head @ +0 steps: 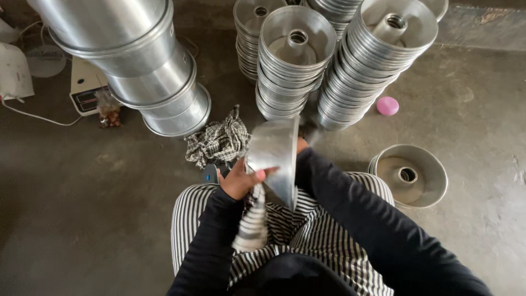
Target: The person sits on the floor and wipes multiple metal funnel-shaped parts using a yellow cloth and a checkered cloth. They handle each part one at a time, wiping the interior and exterior surfaces, then place them back into stacks.
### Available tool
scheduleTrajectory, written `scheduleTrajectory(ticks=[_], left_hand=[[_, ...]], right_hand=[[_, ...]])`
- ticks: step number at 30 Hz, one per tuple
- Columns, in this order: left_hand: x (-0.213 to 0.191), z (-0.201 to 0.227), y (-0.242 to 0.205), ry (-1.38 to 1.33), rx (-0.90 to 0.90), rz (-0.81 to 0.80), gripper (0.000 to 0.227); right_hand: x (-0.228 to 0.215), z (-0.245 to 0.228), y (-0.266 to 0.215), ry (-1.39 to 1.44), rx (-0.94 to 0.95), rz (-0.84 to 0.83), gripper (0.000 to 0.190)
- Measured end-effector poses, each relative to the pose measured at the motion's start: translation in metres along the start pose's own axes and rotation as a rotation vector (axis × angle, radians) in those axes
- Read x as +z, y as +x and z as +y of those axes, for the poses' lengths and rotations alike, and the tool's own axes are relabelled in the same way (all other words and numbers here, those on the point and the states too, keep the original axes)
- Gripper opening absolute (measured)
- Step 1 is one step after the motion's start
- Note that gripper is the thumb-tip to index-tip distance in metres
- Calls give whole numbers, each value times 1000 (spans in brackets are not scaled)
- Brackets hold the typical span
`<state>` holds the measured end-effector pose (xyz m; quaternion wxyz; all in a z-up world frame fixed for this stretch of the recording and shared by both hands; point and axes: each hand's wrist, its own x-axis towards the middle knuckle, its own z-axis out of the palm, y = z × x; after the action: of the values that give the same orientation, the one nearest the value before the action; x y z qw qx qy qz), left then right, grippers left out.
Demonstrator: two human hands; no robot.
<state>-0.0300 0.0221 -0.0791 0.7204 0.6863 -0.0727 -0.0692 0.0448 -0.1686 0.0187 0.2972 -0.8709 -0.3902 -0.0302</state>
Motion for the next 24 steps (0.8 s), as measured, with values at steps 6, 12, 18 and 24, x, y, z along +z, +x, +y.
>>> scheduleTrajectory(ticks=[6, 12, 18, 24], left_hand=[[-9, 8, 10, -145, 45, -159, 112], [-19, -11, 18, -359, -73, 142, 103], [-7, 4, 8, -278, 12, -45, 104], [-21, 40, 30, -434, -123, 70, 89]], right_hand=[[5, 2, -1, -16, 10, 106, 38], [20, -24, -22, -352, -215, -26, 38], [-9, 11, 18, 122, 73, 38, 38], [19, -12, -3, -292, -111, 45, 38]])
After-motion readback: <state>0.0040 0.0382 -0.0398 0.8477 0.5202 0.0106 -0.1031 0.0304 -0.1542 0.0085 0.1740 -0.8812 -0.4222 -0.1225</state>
